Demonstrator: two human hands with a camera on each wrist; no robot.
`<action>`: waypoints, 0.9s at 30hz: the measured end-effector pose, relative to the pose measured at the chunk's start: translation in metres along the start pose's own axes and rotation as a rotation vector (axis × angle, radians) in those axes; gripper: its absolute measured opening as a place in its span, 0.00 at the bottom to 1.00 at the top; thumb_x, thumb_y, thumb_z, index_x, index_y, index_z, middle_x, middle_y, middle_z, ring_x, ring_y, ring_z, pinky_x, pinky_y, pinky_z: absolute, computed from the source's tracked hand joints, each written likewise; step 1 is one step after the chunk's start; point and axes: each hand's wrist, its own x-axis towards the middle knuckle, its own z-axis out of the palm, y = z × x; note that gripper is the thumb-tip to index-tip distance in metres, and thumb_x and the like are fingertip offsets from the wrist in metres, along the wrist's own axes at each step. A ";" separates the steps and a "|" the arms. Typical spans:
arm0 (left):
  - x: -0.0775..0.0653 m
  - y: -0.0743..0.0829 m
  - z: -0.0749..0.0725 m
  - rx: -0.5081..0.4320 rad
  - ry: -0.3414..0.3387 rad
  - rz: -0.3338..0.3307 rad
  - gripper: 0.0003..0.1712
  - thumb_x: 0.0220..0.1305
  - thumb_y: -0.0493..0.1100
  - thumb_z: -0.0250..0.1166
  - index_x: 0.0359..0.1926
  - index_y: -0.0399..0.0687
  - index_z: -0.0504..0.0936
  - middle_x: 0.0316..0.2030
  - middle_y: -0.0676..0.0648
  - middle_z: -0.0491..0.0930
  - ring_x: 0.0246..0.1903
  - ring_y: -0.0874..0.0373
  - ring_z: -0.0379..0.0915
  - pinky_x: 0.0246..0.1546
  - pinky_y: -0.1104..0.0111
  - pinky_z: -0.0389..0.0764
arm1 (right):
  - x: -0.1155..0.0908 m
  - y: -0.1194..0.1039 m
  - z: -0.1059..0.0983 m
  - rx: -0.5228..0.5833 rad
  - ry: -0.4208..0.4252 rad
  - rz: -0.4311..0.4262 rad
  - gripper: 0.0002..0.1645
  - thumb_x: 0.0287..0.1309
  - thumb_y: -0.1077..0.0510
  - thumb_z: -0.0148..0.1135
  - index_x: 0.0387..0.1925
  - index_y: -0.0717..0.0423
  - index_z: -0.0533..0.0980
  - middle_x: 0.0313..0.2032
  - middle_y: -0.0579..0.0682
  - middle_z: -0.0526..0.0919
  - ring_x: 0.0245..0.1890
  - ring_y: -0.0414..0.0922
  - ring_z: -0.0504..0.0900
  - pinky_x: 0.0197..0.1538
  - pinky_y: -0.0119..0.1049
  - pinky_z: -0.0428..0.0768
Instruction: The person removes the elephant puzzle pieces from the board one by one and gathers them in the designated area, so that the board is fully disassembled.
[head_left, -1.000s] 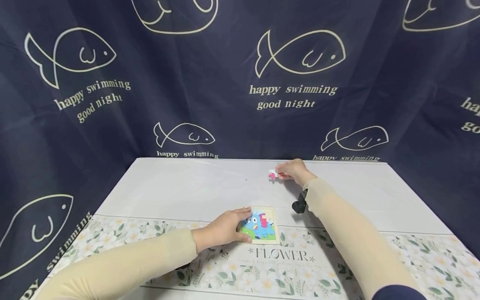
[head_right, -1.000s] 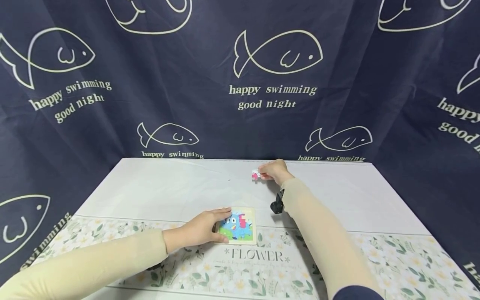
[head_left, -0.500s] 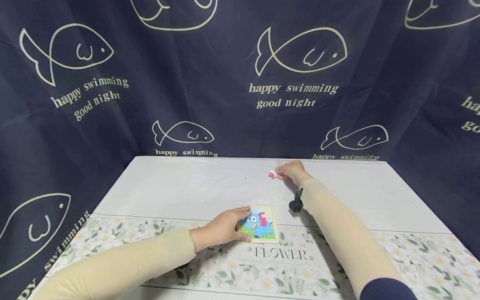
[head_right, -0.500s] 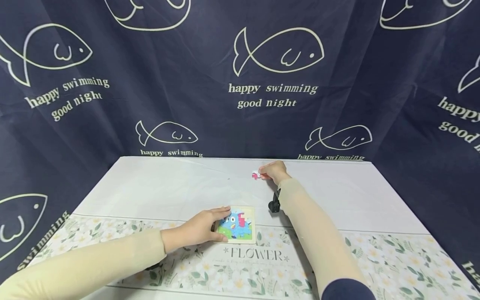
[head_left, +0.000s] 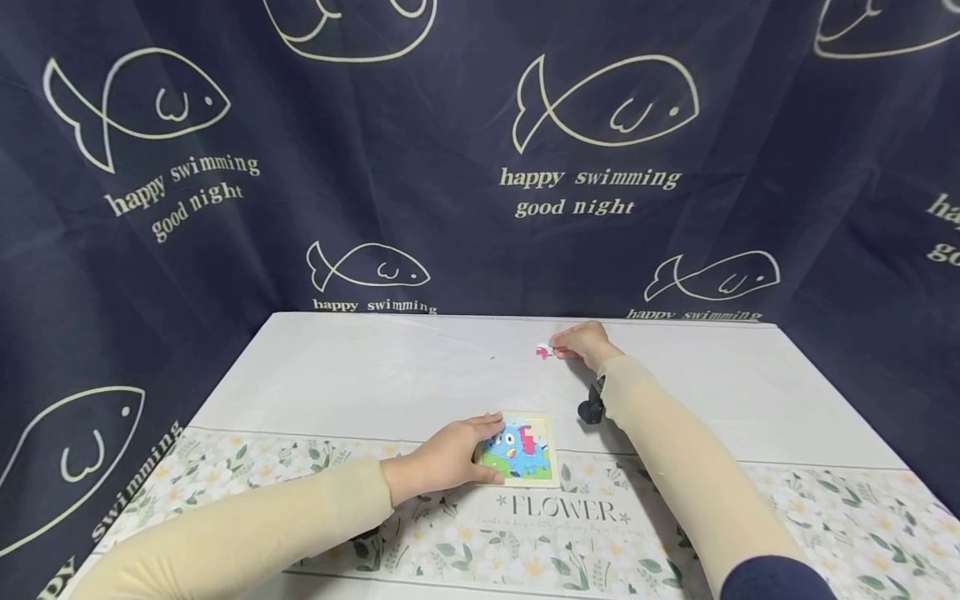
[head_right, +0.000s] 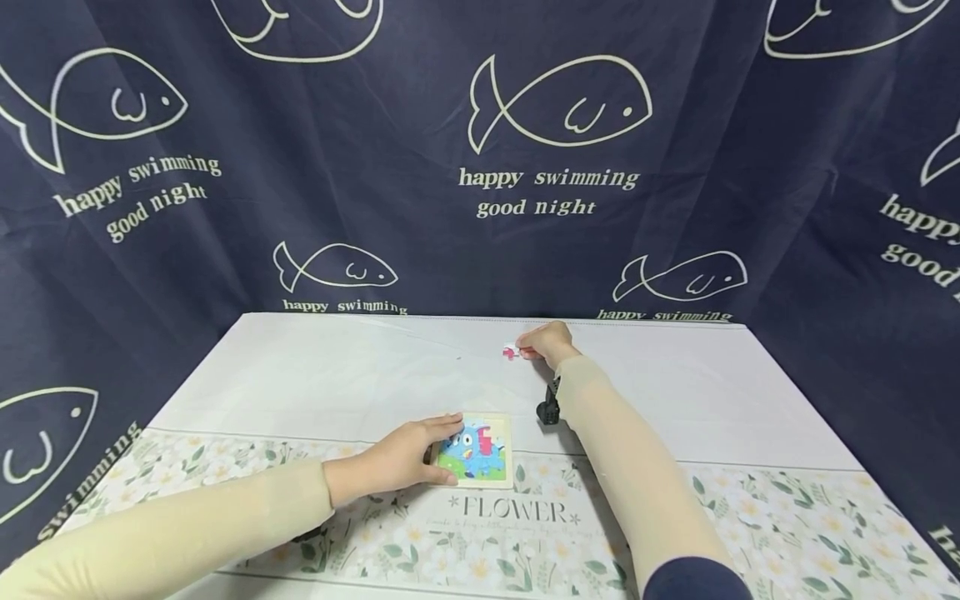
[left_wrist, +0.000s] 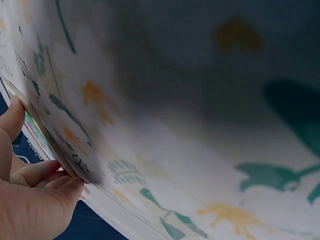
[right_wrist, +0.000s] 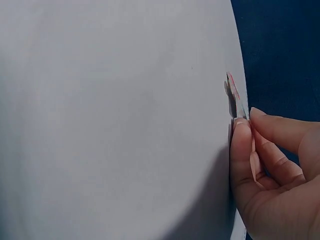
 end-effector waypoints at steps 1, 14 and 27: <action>0.000 0.000 0.000 -0.001 0.000 -0.001 0.46 0.55 0.55 0.71 0.70 0.41 0.65 0.72 0.48 0.61 0.72 0.53 0.55 0.72 0.59 0.61 | 0.000 -0.001 0.000 0.002 0.004 0.002 0.18 0.53 0.70 0.66 0.46 0.76 0.77 0.15 0.45 0.81 0.14 0.33 0.81 0.27 0.23 0.84; -0.002 0.003 -0.002 -0.014 -0.004 -0.007 0.46 0.55 0.54 0.72 0.70 0.41 0.65 0.72 0.48 0.60 0.72 0.52 0.55 0.73 0.59 0.60 | -0.006 -0.001 -0.003 0.068 -0.047 0.011 0.24 0.57 0.69 0.64 0.53 0.80 0.72 0.17 0.47 0.83 0.15 0.33 0.81 0.30 0.25 0.85; -0.003 0.004 -0.003 0.002 -0.032 -0.001 0.46 0.57 0.55 0.70 0.70 0.41 0.64 0.73 0.47 0.58 0.73 0.52 0.53 0.73 0.59 0.59 | -0.017 -0.001 -0.009 0.070 -0.055 -0.013 0.24 0.57 0.69 0.64 0.54 0.79 0.72 0.22 0.48 0.84 0.21 0.36 0.85 0.40 0.31 0.87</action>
